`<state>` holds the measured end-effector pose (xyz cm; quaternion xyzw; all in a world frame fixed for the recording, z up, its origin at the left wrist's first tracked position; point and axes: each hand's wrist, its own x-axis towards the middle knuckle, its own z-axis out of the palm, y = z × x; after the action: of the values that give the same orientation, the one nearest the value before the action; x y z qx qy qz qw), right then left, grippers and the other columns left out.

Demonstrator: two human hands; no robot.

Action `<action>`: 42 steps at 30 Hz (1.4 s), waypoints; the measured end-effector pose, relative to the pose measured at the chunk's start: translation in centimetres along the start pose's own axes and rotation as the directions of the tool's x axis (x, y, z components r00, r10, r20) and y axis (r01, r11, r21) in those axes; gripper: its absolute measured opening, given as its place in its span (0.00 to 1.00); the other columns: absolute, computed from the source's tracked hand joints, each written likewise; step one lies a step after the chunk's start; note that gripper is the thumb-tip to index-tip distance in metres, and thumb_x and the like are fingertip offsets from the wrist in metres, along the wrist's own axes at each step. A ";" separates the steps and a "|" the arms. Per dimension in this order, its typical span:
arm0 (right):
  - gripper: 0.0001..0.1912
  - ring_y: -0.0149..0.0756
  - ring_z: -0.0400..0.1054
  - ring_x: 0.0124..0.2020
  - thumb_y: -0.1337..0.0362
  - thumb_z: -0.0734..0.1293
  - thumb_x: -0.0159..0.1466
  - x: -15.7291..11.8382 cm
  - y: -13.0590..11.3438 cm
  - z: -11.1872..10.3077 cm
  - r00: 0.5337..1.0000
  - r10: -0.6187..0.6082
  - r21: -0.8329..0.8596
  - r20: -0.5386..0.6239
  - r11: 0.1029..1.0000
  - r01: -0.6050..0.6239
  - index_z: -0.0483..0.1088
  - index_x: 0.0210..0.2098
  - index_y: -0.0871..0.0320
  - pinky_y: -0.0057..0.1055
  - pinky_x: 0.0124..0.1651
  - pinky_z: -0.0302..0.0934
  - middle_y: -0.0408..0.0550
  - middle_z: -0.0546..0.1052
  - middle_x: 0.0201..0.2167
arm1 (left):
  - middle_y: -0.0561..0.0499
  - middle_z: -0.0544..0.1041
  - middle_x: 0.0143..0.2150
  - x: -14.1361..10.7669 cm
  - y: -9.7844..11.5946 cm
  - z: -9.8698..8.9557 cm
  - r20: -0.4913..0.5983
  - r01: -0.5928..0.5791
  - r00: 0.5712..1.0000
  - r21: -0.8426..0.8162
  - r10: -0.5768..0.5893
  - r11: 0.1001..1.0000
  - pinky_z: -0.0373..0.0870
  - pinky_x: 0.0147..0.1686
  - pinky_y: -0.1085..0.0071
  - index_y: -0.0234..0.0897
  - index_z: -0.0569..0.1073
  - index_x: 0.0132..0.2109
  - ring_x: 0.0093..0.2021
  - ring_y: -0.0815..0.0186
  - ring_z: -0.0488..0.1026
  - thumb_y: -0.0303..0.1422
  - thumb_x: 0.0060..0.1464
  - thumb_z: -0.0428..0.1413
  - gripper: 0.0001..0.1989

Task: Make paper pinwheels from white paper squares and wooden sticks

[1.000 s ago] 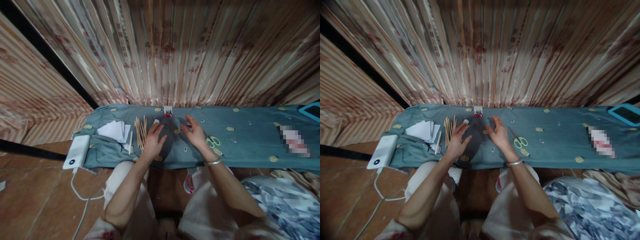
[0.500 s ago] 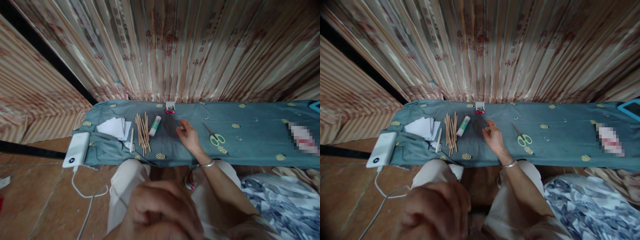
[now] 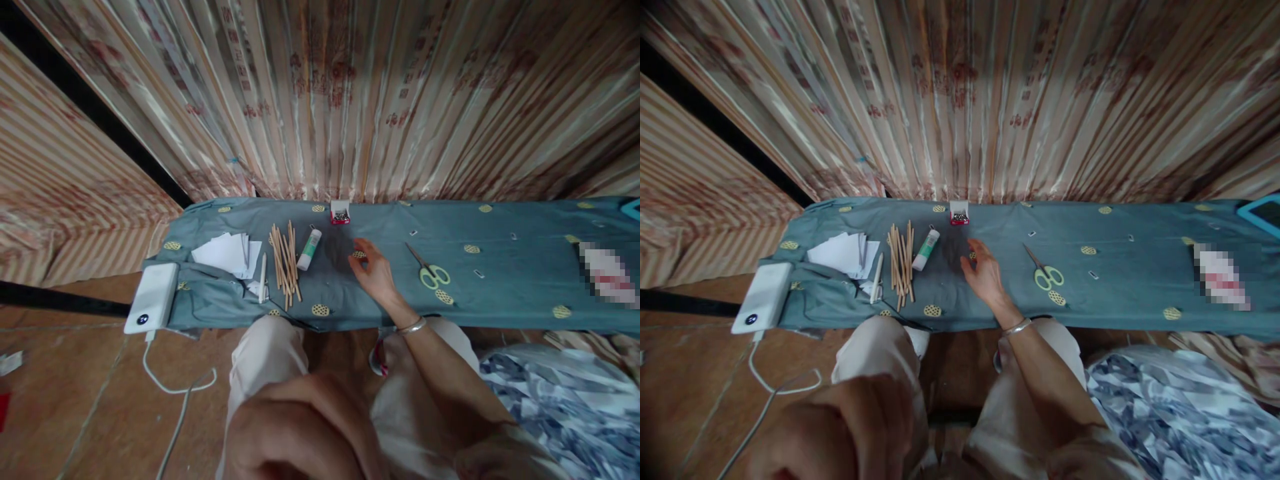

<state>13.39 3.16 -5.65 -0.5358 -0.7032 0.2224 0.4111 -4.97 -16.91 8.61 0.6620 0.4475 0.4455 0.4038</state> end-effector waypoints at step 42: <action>0.14 0.47 0.76 0.45 0.64 0.61 0.68 -1.7 -13.1 10.1 0.773 -0.120 -0.305 0.623 0.873 0.381 0.69 0.49 0.66 0.36 0.44 0.69 0.64 0.80 0.42 | 0.42 0.79 0.47 4.6 -20.5 -9.1 -0.220 0.181 0.975 0.729 -0.024 0.660 0.70 0.53 0.59 0.36 0.78 0.43 0.47 0.56 0.73 0.33 0.62 0.45 0.17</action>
<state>-2.21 -1.45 -2.03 -0.4144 -0.8918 0.1640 0.0775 -17.48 -5.68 -6.94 0.6965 0.6636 0.2617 0.0777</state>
